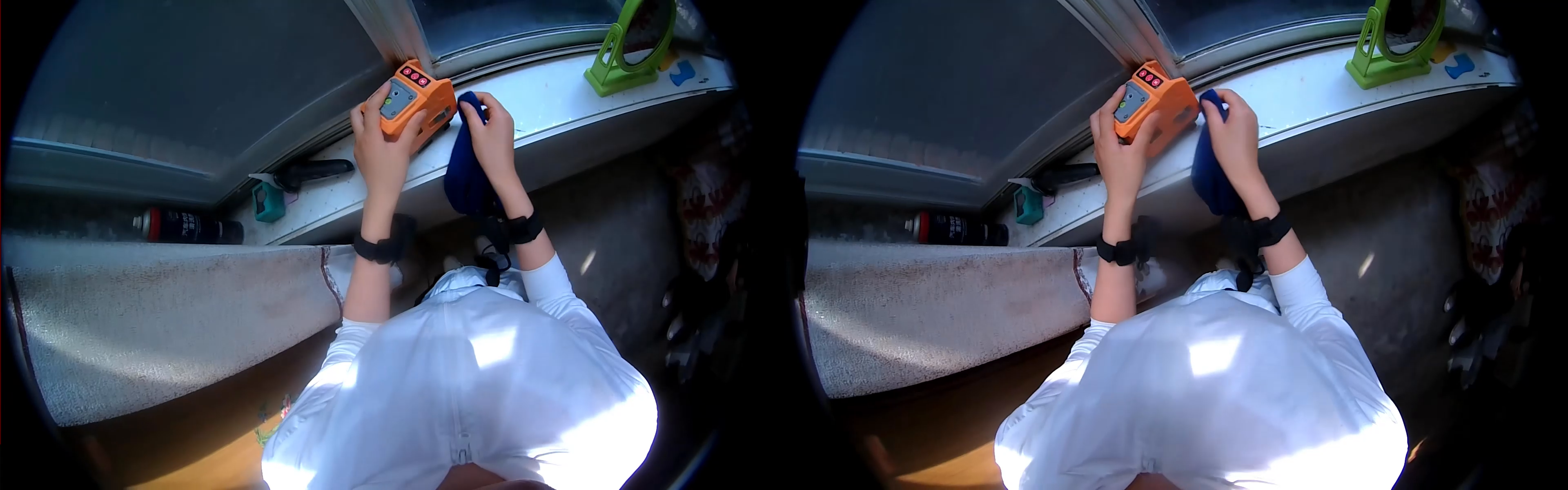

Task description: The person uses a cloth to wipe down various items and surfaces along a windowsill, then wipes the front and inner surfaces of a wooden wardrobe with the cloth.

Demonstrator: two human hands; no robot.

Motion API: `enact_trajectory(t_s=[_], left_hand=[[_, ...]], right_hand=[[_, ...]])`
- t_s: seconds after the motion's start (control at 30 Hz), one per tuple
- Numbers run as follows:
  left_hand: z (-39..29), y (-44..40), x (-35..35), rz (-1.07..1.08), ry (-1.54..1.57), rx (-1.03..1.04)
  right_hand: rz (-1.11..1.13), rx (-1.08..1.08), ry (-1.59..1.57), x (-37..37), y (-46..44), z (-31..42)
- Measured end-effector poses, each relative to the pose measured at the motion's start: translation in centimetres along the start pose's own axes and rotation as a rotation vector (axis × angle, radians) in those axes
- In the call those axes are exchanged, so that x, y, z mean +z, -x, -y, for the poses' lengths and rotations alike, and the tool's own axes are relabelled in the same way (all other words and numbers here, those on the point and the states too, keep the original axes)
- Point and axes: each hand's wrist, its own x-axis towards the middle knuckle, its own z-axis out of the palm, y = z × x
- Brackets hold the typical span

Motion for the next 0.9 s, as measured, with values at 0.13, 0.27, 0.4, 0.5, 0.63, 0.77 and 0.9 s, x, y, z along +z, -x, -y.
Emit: enact_trajectory(t_s=[0.13, 0.27, 0.4, 0.5, 0.63, 0.77, 0.9], left_hand=[[0.3, -1.0, -1.4, 0.096, 0.097, 0.024], [2.0, -1.7, -3.0, 0.177, 0.135, 0.020], [2.1, -1.6, -3.6, 0.073, 0.104, 0.092], [0.6, 0.5, -3.8, -0.222, 0.038, 0.247], [-1.5, 7.1, 0.4, -0.038, 0.126, 0.393], [-1.6, 11.4, 4.7, 0.187, 0.347, 0.156], [0.0, 12.1, 4.5, 0.360, 0.279, 0.192]], right_hand=[[0.070, 0.097, -0.050, -2.6, 0.1, 0.0], [0.010, 0.101, -0.179, -4.6, 0.3, -0.2], [-0.149, 0.034, -0.254, -7.2, -0.1, 0.8], [-0.193, -0.052, -0.215, -8.2, 0.5, 3.2], [-0.146, -0.132, -0.250, -8.2, 2.7, 6.9], [-0.005, -0.332, -0.242, -8.6, 4.1, 8.1], [0.031, -0.265, -0.321, -8.8, 5.3, 8.4]])
